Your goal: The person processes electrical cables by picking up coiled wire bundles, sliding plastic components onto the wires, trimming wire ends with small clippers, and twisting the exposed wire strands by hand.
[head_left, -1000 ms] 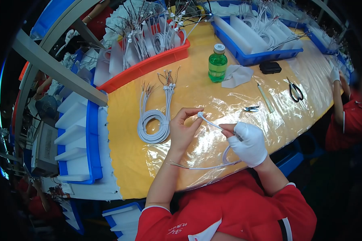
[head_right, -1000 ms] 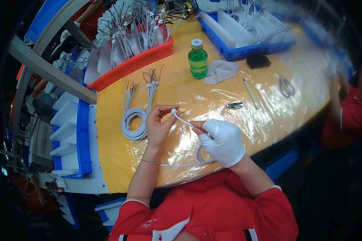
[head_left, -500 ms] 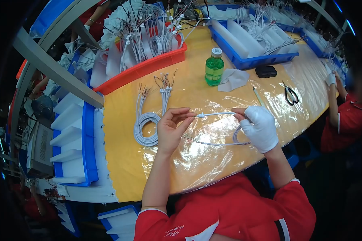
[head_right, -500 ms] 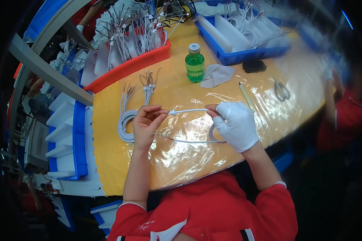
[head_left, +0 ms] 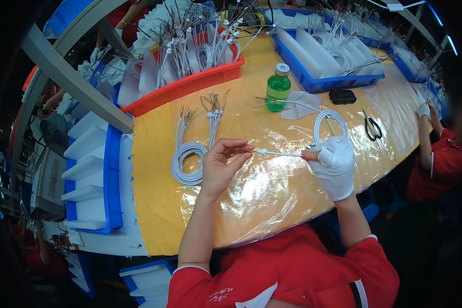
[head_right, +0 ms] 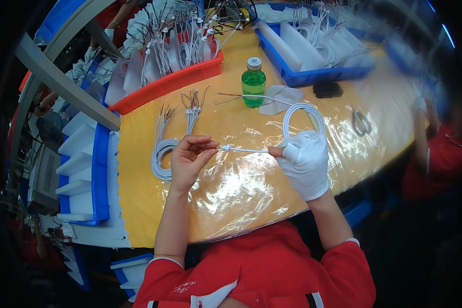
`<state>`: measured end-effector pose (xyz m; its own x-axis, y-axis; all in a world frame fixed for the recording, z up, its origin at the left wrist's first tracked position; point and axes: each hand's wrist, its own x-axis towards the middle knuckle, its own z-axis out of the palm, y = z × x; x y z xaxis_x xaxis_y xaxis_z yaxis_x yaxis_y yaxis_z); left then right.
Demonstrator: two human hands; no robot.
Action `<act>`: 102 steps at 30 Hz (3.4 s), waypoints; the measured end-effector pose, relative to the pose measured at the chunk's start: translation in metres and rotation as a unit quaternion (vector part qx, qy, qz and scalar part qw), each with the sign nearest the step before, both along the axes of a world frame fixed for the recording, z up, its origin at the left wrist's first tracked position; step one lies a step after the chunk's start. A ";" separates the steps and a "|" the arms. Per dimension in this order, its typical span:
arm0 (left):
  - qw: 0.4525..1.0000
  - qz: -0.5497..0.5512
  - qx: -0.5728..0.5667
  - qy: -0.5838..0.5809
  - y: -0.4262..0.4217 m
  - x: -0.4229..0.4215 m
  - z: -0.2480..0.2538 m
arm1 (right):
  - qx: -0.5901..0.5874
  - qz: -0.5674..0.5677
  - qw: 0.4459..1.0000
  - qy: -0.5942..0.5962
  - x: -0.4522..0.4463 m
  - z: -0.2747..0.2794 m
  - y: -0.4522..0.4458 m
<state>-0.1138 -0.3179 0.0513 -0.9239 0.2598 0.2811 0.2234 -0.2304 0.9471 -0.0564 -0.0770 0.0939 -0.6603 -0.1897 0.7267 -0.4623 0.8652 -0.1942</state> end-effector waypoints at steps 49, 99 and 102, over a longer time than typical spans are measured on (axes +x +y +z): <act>0.962 0.073 0.213 -0.154 -0.016 -0.012 -0.001 | -0.254 0.004 0.948 -0.190 0.025 -0.009 -0.027; 0.987 0.015 -0.146 -0.067 0.002 -0.003 -0.010 | -0.203 -0.090 0.936 -0.274 0.021 0.005 0.018; 0.962 0.035 -0.268 -0.032 0.001 0.006 0.010 | -0.271 -0.163 0.916 -0.247 0.010 0.020 0.057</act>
